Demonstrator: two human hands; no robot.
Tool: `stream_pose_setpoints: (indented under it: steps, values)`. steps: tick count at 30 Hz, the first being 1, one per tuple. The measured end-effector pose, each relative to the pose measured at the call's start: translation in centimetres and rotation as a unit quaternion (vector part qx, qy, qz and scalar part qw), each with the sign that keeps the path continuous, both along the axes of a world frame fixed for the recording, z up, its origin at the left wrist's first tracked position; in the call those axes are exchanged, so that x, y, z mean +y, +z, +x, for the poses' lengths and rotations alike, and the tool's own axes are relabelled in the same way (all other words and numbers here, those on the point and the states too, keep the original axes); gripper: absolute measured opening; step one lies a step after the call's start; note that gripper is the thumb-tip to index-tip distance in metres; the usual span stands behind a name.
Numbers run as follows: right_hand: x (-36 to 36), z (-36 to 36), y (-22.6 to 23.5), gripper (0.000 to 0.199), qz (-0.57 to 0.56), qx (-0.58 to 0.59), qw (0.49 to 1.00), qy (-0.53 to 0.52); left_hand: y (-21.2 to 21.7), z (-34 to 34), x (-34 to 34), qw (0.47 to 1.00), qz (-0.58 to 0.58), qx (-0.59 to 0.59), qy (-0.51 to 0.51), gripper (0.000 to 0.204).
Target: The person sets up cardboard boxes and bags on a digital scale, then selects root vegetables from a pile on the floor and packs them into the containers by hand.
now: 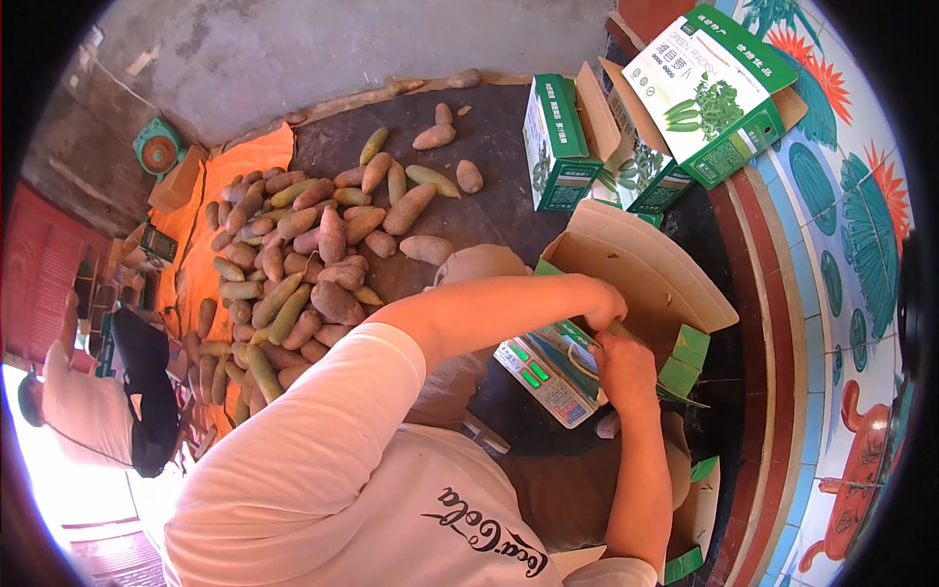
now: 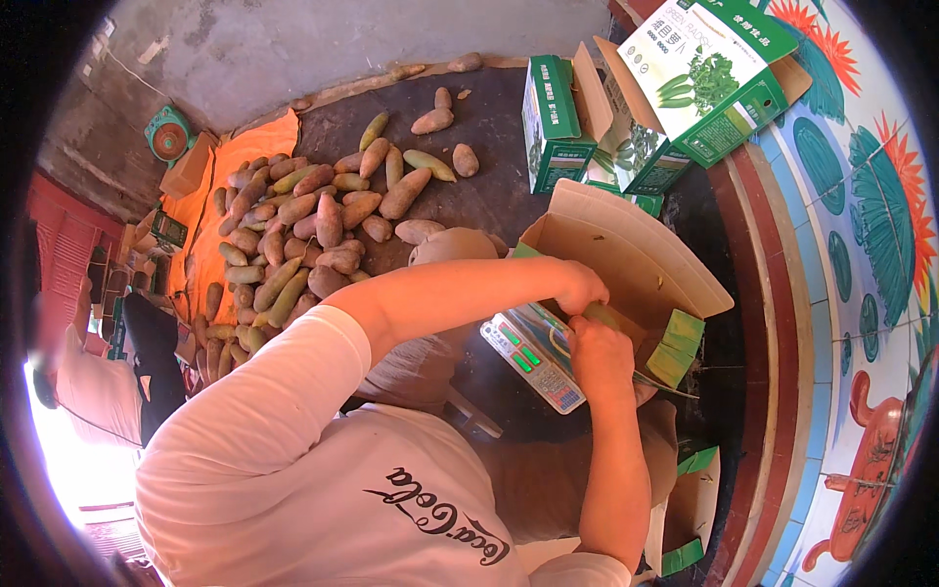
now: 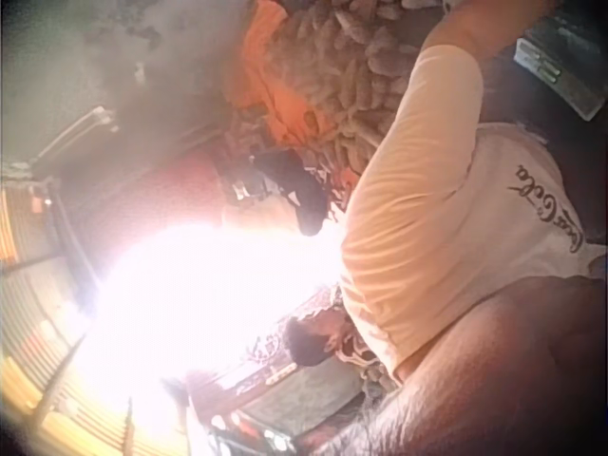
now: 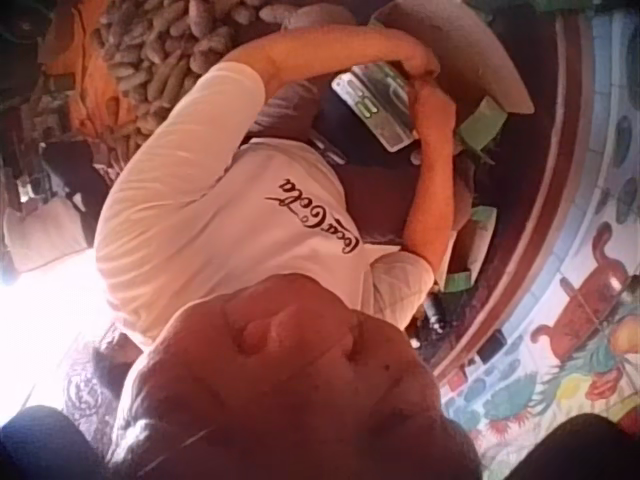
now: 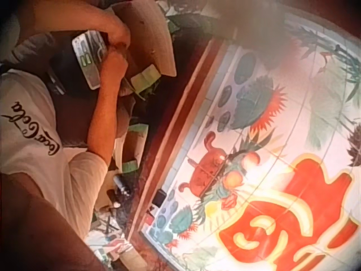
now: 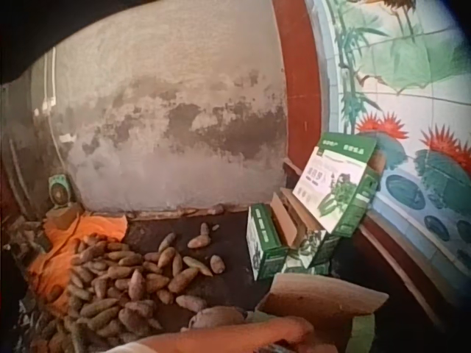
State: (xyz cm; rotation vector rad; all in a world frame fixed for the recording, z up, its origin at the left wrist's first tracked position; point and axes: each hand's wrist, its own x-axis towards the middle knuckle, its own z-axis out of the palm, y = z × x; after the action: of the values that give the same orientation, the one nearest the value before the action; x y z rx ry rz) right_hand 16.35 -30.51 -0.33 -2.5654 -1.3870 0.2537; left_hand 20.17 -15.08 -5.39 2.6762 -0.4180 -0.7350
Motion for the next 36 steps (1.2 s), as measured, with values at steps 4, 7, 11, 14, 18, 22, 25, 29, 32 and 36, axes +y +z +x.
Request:
stream_pose_setpoints:
  steps: [4,7,11,14,18,22,25,29,32,36]
  values:
    - [-0.2,-0.2,-0.1,0.014,0.003,0.011,1.0,0.006,-0.3,0.2,-0.5,0.992,0.084,0.091,-0.029,0.042]
    - [-0.3,-0.1,-0.1,0.013,0.003,0.014,1.0,-0.003,-0.4,0.1,-0.2,0.981,0.116,0.151,-0.046,0.031]
    - [0.0,0.0,-0.1,0.013,0.013,0.014,1.0,-0.011,-0.3,0.2,0.0,0.966,0.095,0.242,-0.006,0.035]
    - [0.0,0.1,-0.1,0.012,0.019,0.013,1.0,-0.01,0.4,-0.2,0.0,0.978,0.097,0.185,-0.016,0.034]
    - [0.1,0.1,0.1,0.01,0.02,0.005,1.0,-0.007,1.2,-0.6,0.1,0.991,0.059,0.119,-0.014,0.033]
    - [0.0,0.2,-0.3,0.011,0.04,0.006,0.999,-0.017,2.4,-1.3,-0.3,0.997,0.036,0.075,0.005,0.033]
    - [0.2,0.3,-0.2,0.012,0.031,0.012,0.999,-0.02,2.9,-1.3,-0.5,0.998,0.046,0.036,0.037,0.036]
    - [0.4,0.4,-0.2,0.013,0.015,0.013,0.999,-0.03,3.0,-0.9,-0.4,0.995,0.019,-0.071,0.068,0.021]
    - [0.5,0.6,-0.2,0.014,-0.003,0.019,0.999,-0.035,3.5,-0.8,-0.2,0.961,-0.097,-0.206,0.16,0.014]
    - [0.2,0.6,-0.2,0.015,-0.008,0.026,0.999,-0.045,6.4,-2.1,1.2,0.887,-0.243,-0.319,0.229,0.012]
